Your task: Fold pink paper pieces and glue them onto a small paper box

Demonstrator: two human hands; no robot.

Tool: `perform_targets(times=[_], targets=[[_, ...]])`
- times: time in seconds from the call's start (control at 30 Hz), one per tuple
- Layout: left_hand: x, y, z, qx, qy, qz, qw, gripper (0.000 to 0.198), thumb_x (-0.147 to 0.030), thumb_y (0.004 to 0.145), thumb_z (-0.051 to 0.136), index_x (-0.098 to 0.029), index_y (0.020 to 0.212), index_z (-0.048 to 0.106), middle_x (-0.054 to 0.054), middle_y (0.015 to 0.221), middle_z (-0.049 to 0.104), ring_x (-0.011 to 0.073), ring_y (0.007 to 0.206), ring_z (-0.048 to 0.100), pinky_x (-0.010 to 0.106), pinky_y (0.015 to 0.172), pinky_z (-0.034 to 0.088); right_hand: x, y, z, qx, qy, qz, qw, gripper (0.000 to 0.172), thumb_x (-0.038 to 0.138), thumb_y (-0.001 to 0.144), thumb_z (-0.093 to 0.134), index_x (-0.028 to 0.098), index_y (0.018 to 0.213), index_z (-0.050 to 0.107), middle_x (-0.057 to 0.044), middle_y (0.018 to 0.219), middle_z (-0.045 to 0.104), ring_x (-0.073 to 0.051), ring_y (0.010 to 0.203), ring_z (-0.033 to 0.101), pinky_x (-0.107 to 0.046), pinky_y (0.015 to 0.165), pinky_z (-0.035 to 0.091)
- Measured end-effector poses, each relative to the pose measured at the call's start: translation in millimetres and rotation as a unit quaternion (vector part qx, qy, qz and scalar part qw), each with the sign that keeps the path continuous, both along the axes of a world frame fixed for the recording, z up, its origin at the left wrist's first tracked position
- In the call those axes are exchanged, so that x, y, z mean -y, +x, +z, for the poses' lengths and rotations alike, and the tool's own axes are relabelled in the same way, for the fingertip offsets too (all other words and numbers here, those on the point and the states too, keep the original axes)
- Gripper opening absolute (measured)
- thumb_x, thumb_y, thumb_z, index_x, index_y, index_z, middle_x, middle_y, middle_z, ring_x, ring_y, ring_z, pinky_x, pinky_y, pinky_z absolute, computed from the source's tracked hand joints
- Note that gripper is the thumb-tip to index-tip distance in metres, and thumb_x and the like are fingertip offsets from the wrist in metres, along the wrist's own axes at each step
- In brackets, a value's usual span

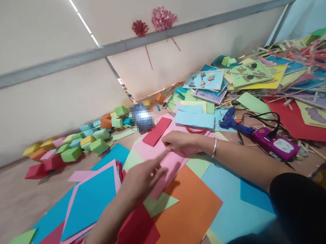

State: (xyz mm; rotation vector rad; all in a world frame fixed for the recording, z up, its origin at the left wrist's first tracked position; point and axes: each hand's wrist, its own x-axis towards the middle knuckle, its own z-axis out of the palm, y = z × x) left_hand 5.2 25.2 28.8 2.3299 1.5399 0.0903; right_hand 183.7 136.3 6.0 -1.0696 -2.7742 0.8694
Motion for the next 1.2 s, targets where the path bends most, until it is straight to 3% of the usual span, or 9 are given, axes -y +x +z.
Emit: perform_targets(times=[0.1,0.2,0.33,0.47,0.73,0.87,0.97,1.1,1.2], targets=[[-13.9,-24.5,6.2,0.103,0.104,0.143,0.979,0.050,-0.049,0.080,0.060,-0.023,0.122,0.065,0.007,0.094,0.072,0.0221,0.078,0.063,0.030,0.068,0.044,-4.7,4.5,2.4,-0.112,-0.058,0.017,0.992,0.007,0.015,0.084,0.058,0.014,0.077,0.058,-0.001,0.079,0.063,-0.010,0.070,0.054,-0.020,0.062,0.039],[-22.6,-33.6,3.0,0.208,0.036,0.208,0.955,0.042,-0.044,0.059,0.077,-0.021,0.095,0.076,0.005,0.082,0.074,0.0242,0.076,0.063,0.031,0.066,0.044,-6.2,5.1,2.7,-0.224,-0.138,0.008,0.965,0.008,0.021,0.085,0.059,0.014,0.081,0.059,0.000,0.078,0.064,-0.010,0.070,0.057,-0.021,0.064,0.043],[-25.5,-35.5,-2.9,0.293,-0.002,0.267,0.918,0.030,-0.045,0.061,0.071,-0.019,0.076,0.071,0.004,0.071,0.073,0.0214,0.067,0.064,0.028,0.059,0.044,-8.7,0.7,-7.0,-0.405,-0.282,-0.097,0.864,0.032,0.045,0.082,0.065,0.014,0.078,0.059,0.002,0.065,0.055,-0.009,0.060,0.050,-0.023,0.060,0.042],[-25.7,-37.0,-4.6,0.374,0.021,0.308,0.875,0.036,-0.051,0.064,0.067,-0.018,0.076,0.058,0.001,0.063,0.068,0.0157,0.056,0.060,0.023,0.050,0.039,-8.0,-4.0,-16.3,-0.442,-0.311,-0.138,0.830,0.051,0.064,0.083,0.057,0.015,0.091,0.060,0.001,0.071,0.056,-0.009,0.060,0.052,-0.024,0.060,0.044],[-18.7,-23.4,2.1,0.482,-0.051,0.296,0.823,0.050,-0.067,0.068,0.065,-0.019,0.078,0.055,0.000,0.064,0.063,0.0167,0.058,0.062,0.026,0.052,0.046,14.6,-16.8,-10.2,-0.457,-0.297,-0.135,0.827,0.039,0.046,0.065,0.081,0.013,0.075,0.063,0.000,0.066,0.061,-0.010,0.061,0.053,-0.023,0.057,0.039],[-12.6,-19.9,6.6,0.601,-0.303,0.233,0.702,0.065,-0.072,0.079,0.050,-0.015,0.108,0.062,0.013,0.088,0.073,0.0285,0.084,0.071,0.040,0.073,0.057,19.3,-17.5,-3.2,-0.484,-0.295,-0.129,0.814,0.039,0.047,0.065,0.080,0.013,0.078,0.065,0.000,0.067,0.061,-0.010,0.061,0.051,-0.025,0.060,0.039],[-10.1,-22.1,3.3,0.640,-0.363,0.210,0.644,0.066,-0.065,0.079,0.059,-0.009,0.114,0.062,0.019,0.102,0.073,0.0318,0.101,0.069,0.042,0.088,0.055,21.2,-17.6,-0.6,-0.493,-0.303,-0.118,0.807,0.044,0.048,0.064,0.080,0.014,0.087,0.067,-0.003,0.079,0.065,-0.013,0.069,0.055,-0.027,0.066,0.043],[-12.2,-26.0,-2.9,0.655,-0.332,0.216,0.644,0.059,-0.057,0.077,0.067,-0.011,0.113,0.062,0.020,0.111,0.070,0.0317,0.105,0.068,0.043,0.096,0.052,21.5,-21.0,-5.5,-0.504,-0.278,-0.124,0.808,0.043,0.045,0.071,0.077,0.015,0.100,0.065,-0.004,0.087,0.064,-0.016,0.079,0.059,-0.031,0.074,0.048],[-17.4,-27.3,-5.7,0.654,-0.260,0.247,0.666,0.052,-0.056,0.079,0.067,-0.014,0.110,0.064,0.018,0.110,0.071,0.0279,0.099,0.070,0.040,0.094,0.053,22.2,-23.2,-11.9,-0.477,-0.065,-0.168,0.860,0.043,0.033,0.084,0.064,0.019,0.124,0.056,-0.002,0.082,0.060,-0.016,0.074,0.056,-0.031,0.070,0.048]])
